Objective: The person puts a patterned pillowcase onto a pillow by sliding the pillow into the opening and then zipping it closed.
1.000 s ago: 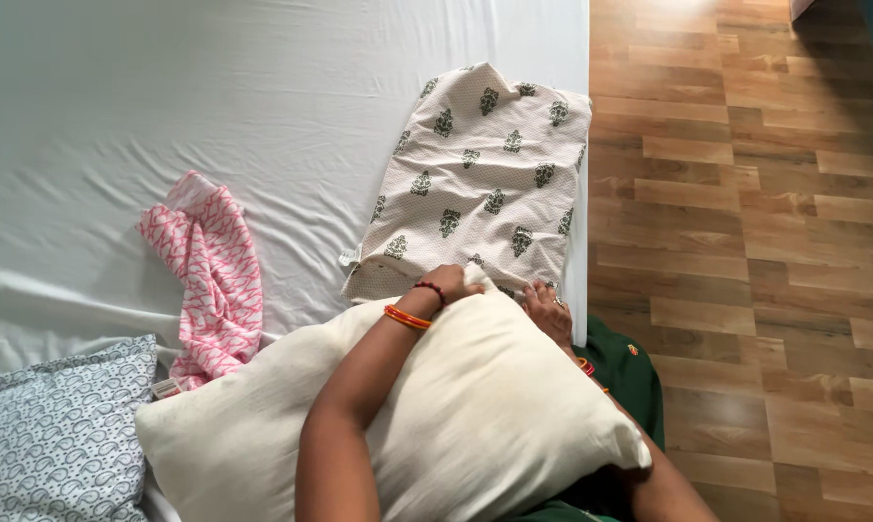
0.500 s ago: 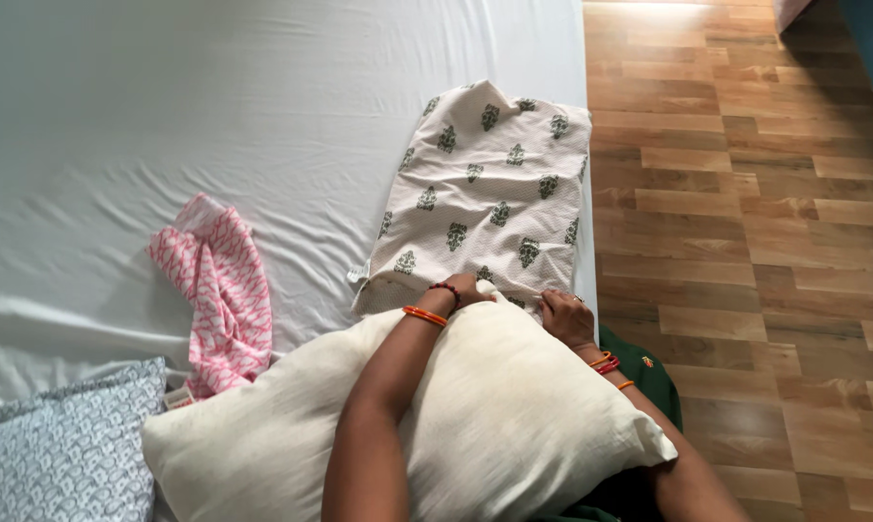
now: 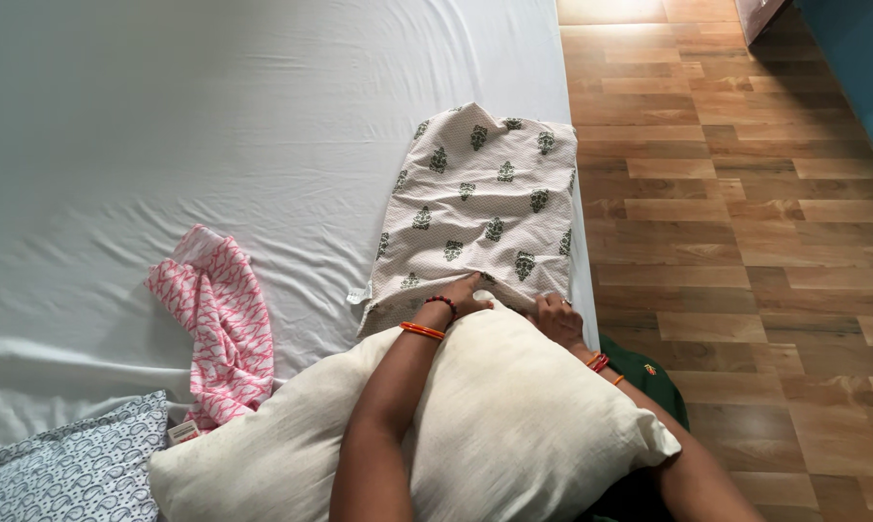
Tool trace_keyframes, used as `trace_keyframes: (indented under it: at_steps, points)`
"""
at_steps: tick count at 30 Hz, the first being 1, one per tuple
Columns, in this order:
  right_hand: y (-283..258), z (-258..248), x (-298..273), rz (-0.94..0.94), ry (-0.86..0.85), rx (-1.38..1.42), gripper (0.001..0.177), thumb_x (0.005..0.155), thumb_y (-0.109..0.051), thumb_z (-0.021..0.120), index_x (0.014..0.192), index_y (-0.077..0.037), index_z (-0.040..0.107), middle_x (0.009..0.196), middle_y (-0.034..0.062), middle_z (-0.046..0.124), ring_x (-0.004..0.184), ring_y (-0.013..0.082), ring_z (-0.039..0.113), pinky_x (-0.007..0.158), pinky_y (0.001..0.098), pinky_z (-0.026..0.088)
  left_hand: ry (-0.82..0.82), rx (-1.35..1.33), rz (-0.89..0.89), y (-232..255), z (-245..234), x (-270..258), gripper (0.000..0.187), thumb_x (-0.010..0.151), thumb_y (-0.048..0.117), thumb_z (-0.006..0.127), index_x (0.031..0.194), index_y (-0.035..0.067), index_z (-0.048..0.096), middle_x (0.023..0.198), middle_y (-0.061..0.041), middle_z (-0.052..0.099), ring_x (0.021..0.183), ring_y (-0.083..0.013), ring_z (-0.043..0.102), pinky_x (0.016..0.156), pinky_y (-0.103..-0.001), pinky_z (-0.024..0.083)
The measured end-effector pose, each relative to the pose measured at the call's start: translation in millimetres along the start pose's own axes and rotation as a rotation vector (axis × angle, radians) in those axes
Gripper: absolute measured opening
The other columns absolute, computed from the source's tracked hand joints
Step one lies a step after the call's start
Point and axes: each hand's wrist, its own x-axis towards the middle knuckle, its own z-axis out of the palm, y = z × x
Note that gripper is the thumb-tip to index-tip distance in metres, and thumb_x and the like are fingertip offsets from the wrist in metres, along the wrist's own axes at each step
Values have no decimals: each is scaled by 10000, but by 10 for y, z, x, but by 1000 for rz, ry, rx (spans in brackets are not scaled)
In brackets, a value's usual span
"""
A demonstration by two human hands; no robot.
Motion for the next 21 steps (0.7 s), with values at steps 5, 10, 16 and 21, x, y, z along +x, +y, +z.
trace_keyframes:
  at_steps: [5,10,16,21]
  points:
    - [290,225,79,-191,11,-107,190,917,-172,610,972,-33,726,768,124,697,612,287,715,533,423,566,10,104,175,154,-102,-90,608,847,549,706,1363,228,679,1462,-146,588,1357,-345,543,1123,-430,441]
    - [621,567,193,260,59,689,152,944,-135,671,879,-18,745,813,153,704,717,299,683,622,372,563,-98,96,-29,106,-14,-200,578,858,536,695,1311,178,717,1407,-140,672,1290,-321,627,1096,-420,491]
    - [824,637,472,882,-41,1561,120,973,-96,604,962,-11,689,810,21,709,690,114,646,637,246,545,5,46,-72,240,-160,-335,732,823,379,767,1475,177,501,1467,-130,554,1315,-321,548,1097,-419,444]
    - [803,612,506,684,33,1415,160,1067,-147,668,1036,7,696,821,-40,623,659,47,457,565,226,357,123,-62,-170,220,-581,-446,592,833,251,712,1385,103,557,1359,-202,641,1264,-325,616,1075,-411,498]
